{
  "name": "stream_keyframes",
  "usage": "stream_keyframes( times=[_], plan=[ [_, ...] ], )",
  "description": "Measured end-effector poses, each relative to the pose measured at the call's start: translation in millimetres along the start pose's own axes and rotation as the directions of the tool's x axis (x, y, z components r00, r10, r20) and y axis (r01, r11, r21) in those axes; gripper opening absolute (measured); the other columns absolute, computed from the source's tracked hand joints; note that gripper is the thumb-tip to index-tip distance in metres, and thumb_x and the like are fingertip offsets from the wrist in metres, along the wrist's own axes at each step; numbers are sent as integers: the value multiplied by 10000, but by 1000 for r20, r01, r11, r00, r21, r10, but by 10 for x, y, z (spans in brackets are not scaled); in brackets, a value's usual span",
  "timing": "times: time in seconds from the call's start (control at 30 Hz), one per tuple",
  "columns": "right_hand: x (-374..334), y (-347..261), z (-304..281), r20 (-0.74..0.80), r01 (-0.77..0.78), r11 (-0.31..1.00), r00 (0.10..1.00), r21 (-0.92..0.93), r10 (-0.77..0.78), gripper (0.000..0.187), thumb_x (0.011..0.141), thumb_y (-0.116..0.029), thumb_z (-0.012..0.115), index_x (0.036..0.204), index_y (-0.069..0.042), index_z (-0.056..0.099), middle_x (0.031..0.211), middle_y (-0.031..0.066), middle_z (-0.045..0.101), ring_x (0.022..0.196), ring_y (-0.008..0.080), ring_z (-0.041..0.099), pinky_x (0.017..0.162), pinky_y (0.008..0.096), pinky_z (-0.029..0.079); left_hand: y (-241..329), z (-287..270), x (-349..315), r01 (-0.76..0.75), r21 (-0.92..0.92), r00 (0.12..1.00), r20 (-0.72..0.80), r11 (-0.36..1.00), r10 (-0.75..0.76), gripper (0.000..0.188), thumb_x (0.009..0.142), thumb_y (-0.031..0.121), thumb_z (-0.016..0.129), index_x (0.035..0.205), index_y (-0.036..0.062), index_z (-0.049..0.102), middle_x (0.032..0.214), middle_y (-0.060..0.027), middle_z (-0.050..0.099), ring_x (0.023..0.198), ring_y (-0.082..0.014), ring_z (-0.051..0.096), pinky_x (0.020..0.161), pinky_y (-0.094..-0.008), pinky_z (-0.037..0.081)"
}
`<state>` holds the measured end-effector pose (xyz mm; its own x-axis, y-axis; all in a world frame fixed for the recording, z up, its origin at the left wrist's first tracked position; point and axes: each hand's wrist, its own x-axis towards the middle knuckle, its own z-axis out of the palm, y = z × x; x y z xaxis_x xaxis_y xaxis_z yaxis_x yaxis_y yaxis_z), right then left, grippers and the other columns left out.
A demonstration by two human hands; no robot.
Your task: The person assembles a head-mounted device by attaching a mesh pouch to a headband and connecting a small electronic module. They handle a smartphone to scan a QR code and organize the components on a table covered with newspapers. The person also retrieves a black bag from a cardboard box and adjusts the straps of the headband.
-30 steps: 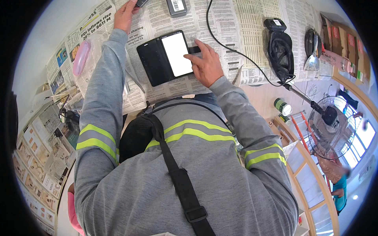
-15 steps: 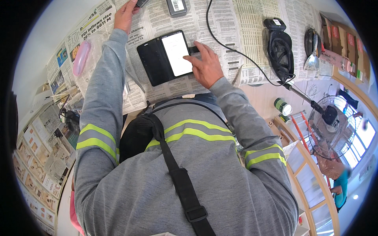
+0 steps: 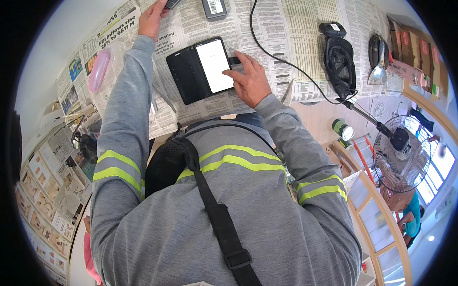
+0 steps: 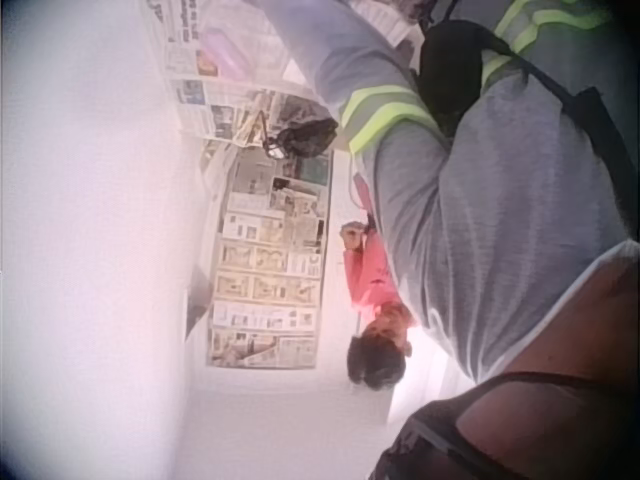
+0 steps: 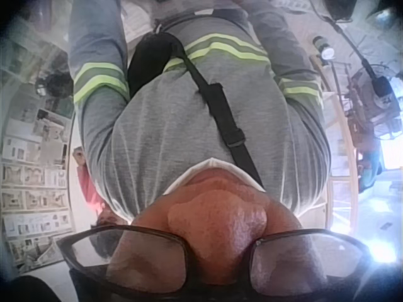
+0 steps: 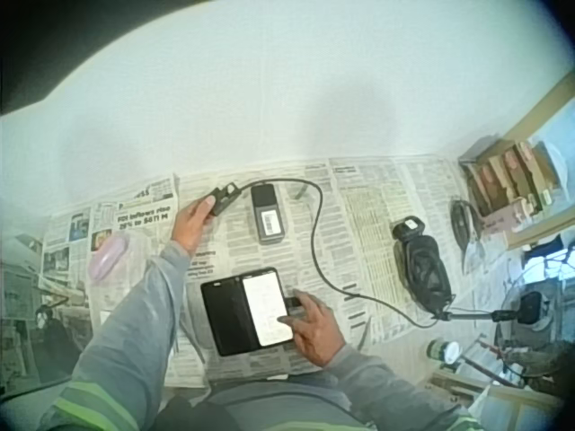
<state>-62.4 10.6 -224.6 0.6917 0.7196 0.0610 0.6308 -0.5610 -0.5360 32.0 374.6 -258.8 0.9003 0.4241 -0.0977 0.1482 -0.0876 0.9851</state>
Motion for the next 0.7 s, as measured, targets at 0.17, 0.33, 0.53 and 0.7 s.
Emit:
stream_keyframes(
  times=[0.17,0.33,0.53,0.7],
  plan=[
    [1,9,44,-9,-26,1000,1000,-17,26,425,837,-27,647,1204,-218,743,1538,196,432,1402,416,426,1103,533,398,-50,-31,23,14,7,1000,8,1000,-14,614,993,499,663,1294,-35,688,1036,-63,702,897,-145,586,844,-305,487],
    [24,10,93,-43,-83,996,996,13,83,420,841,-30,641,1204,-215,742,1542,207,426,1397,418,429,1098,537,395,13,-11,2,21,-5,1000,15,1000,-21,616,992,503,664,1294,-33,689,1052,-66,699,909,-147,587,851,-312,488],
    [-12,26,35,-2,4,1000,1000,7,-4,422,838,-30,642,1197,-223,749,1543,205,429,1397,420,429,1100,537,392,-18,-24,8,13,-26,1000,15,1000,-13,618,992,505,662,1293,-34,688,1056,-64,700,914,-149,589,854,-311,488],
    [2,19,67,-23,-15,1000,1000,-2,15,434,832,-32,651,1205,-234,747,1546,200,431,1393,416,435,1098,536,393,-26,-24,15,19,-16,1000,17,1000,-19,614,991,505,664,1288,-32,691,1048,-57,696,905,-147,585,847,-304,486]
  ],
)
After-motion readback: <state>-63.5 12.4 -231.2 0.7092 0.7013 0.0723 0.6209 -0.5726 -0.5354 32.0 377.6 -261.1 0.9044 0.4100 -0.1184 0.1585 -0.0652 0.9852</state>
